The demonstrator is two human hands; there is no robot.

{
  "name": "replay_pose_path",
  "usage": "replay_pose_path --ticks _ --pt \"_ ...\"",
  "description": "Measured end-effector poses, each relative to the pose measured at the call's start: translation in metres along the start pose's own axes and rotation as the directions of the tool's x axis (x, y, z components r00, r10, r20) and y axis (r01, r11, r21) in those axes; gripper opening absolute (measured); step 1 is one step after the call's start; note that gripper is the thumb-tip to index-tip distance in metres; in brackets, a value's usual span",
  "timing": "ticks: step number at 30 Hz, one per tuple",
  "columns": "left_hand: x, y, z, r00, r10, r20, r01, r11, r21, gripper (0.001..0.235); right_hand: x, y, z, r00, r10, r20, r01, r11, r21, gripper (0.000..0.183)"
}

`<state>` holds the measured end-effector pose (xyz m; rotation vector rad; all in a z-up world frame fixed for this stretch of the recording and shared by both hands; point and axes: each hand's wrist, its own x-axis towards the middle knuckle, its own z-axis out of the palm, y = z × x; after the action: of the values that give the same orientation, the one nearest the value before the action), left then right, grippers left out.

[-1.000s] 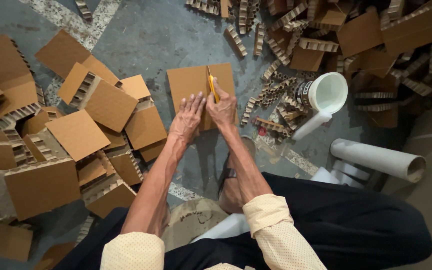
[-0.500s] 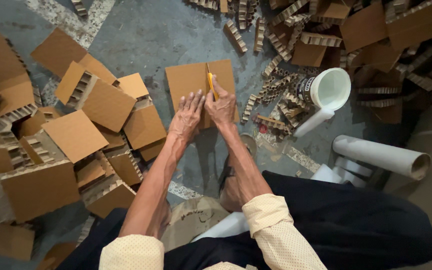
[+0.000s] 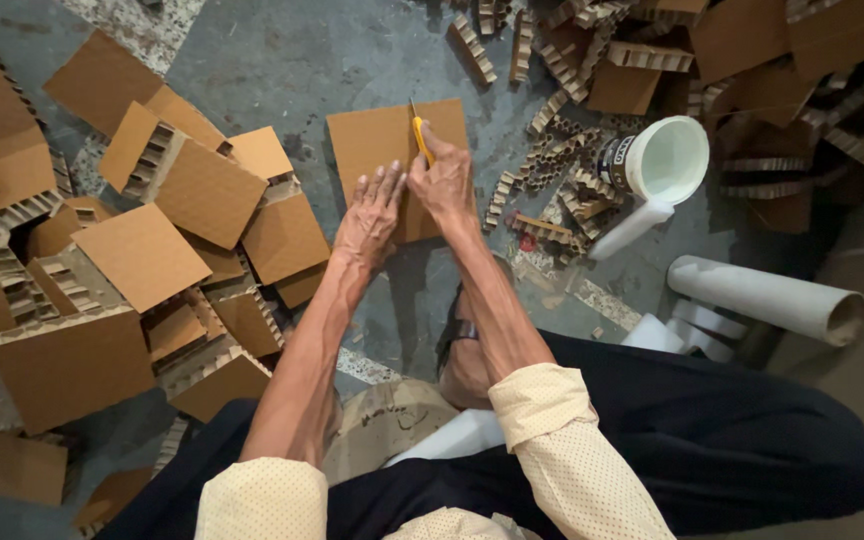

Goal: The person sits on the floor and uses a yellow utility knife to cut rectangular pieces of corrugated cardboard. They repeatedly score the cardboard along a line and then snap it apart by hand, separating the pieces and placing them into a pile.

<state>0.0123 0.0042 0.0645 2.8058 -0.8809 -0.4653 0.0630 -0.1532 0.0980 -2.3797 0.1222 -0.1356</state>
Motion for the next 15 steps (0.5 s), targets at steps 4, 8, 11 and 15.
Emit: replay_pose_path --ticks 4,8,11,15 --pt "0.0 -0.001 0.009 0.994 0.012 -0.107 -0.009 0.999 0.033 0.116 -0.01 -0.002 -0.005 0.997 -0.069 -0.025 0.07 0.997 0.046 0.047" --pt "0.003 -0.002 0.031 0.986 0.008 -0.165 0.001 0.999 0.049 0.093 -0.029 -0.002 -0.006 0.981 0.187 0.049 -0.187 0.982 0.001 0.049" --pt "0.001 -0.003 0.051 0.96 0.001 -0.28 0.005 1.0 0.022 0.071 -0.047 0.004 -0.008 0.998 -0.054 -0.031 0.053 0.998 -0.042 0.045" --pt "0.008 -0.003 0.052 0.951 0.008 -0.308 0.019 0.996 0.085 0.065 -0.064 -0.002 -0.02 0.996 -0.084 -0.041 0.084 0.996 0.013 0.046"
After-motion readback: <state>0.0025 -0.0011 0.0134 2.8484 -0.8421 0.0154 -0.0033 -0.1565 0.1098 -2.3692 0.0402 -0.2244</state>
